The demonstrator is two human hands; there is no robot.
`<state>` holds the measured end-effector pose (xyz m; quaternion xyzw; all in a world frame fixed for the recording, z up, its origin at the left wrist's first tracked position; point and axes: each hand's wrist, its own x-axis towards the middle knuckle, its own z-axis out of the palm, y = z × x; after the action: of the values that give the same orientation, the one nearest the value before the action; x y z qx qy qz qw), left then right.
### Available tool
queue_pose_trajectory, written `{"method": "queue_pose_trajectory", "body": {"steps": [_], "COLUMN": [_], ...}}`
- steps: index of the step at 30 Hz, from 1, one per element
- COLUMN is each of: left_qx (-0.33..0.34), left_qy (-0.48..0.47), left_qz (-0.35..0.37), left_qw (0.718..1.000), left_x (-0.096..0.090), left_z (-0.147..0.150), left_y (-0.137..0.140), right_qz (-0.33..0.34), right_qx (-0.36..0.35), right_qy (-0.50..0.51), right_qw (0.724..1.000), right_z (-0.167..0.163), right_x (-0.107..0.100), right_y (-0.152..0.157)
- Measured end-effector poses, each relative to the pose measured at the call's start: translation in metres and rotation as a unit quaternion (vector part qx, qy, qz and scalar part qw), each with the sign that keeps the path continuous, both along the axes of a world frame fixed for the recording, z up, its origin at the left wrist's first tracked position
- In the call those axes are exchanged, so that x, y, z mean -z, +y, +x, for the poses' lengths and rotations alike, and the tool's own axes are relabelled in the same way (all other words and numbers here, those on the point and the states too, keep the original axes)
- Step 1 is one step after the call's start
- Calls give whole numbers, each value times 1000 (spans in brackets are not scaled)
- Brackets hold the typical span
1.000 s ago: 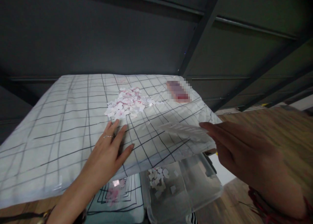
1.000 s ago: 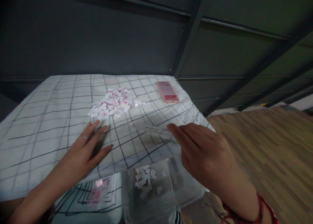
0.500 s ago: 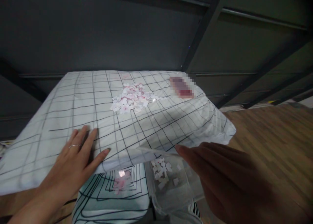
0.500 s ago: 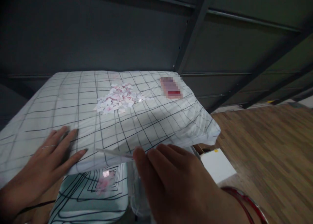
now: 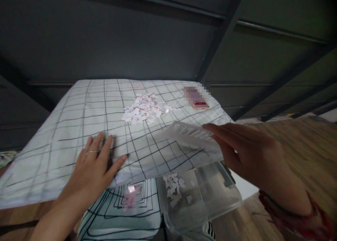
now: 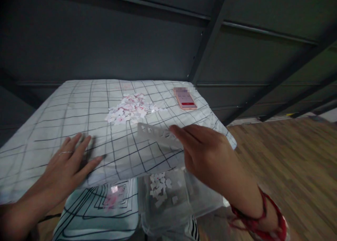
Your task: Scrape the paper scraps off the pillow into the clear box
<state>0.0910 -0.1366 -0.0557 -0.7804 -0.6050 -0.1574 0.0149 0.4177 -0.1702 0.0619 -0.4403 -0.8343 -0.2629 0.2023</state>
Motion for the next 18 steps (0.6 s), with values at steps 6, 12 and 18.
{"method": "queue_pose_trajectory", "body": {"steps": [6, 12, 18], "left_qx": [20, 31, 58], "left_qy": [-36, -13, -9], "left_qz": [30, 6, -3], "left_qw": [999, 999, 998], "left_x": [-7, -6, -4], "left_z": [59, 73, 48], "left_y": [18, 23, 18], "right_qz": [-3, -17, -41], "right_qx": [61, 0, -48], "right_qy": [-6, 8, 11], "right_qw": [998, 1000, 998], "right_z": [28, 24, 14], "right_x": [17, 19, 10], "right_y": [39, 33, 19]}}
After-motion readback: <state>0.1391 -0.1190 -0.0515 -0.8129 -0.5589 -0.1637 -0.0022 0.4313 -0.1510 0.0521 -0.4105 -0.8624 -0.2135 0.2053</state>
